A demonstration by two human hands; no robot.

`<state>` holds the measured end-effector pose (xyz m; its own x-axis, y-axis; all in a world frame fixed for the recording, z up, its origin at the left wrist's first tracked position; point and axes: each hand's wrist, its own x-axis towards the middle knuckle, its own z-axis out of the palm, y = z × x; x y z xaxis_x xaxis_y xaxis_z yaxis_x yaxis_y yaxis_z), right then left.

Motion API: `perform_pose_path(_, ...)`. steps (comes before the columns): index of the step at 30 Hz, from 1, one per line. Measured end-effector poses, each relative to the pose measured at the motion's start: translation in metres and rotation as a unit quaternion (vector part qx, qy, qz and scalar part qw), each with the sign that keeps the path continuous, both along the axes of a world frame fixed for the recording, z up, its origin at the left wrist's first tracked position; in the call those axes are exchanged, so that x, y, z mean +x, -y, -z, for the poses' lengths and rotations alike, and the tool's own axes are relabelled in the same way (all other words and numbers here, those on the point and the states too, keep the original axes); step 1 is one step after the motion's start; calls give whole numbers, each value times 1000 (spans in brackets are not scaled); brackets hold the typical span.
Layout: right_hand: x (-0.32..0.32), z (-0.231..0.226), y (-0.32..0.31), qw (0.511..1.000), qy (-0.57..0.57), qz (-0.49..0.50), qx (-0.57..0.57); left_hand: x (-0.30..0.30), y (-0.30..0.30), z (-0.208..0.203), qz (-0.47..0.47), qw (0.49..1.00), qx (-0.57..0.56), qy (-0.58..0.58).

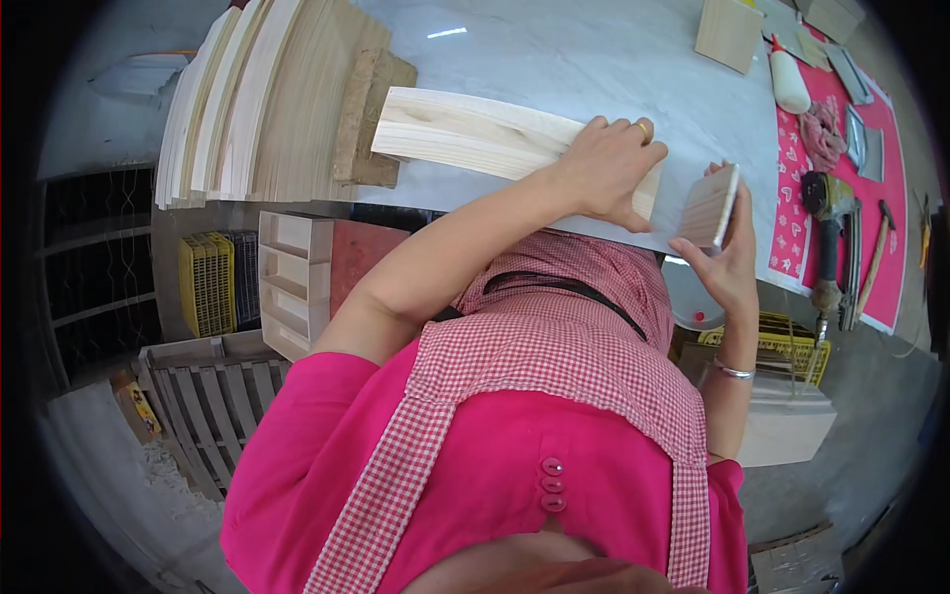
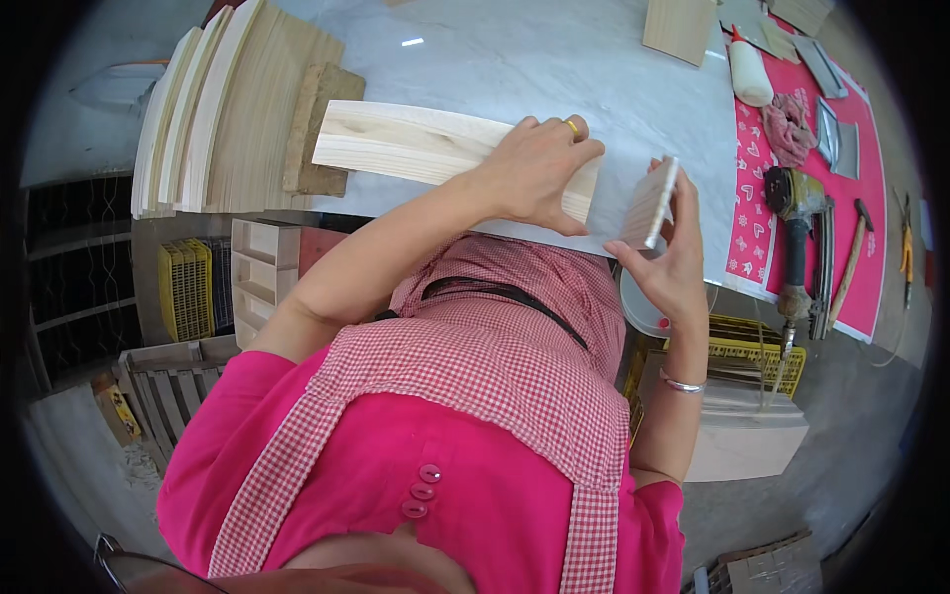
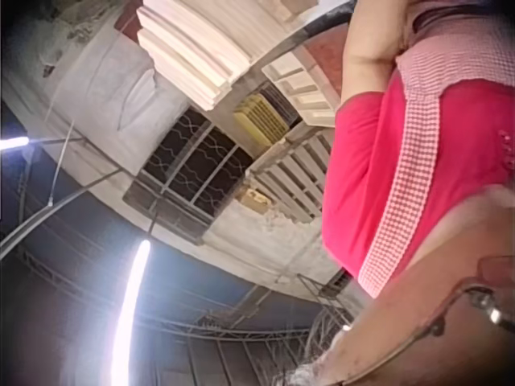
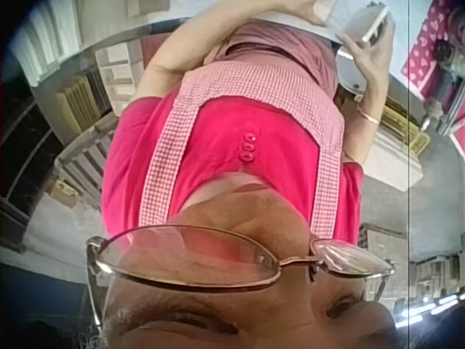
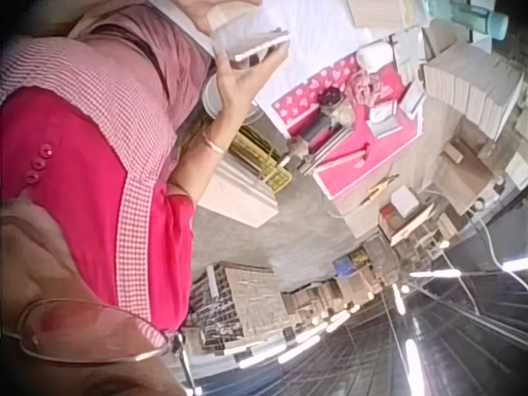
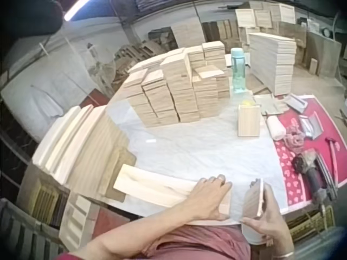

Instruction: Assembling wooden frames and boxes using glue and a pneumatic nail gun.

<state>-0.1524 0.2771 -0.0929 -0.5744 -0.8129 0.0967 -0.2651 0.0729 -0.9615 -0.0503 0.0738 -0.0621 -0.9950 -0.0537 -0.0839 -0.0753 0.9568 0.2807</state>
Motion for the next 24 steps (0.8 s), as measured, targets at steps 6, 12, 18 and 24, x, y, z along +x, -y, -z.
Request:
perform_pose_path(6,1,8,14,1000,4,-26,-15,4,-4,-20,33,994,-7,-107)
perform_pose_path(12,3,3,-3,999,-23,-19,14,15,-15,21,-22,983,-101,-155)
perform_pose_path(18,3,1,-3,1000,-13,-8,27,47,-30,37,-56,974,-119,-183)
perform_pose_path(24,1,-4,-2,999,-19,-11,41,75,10,19,-120,959,-141,-213)
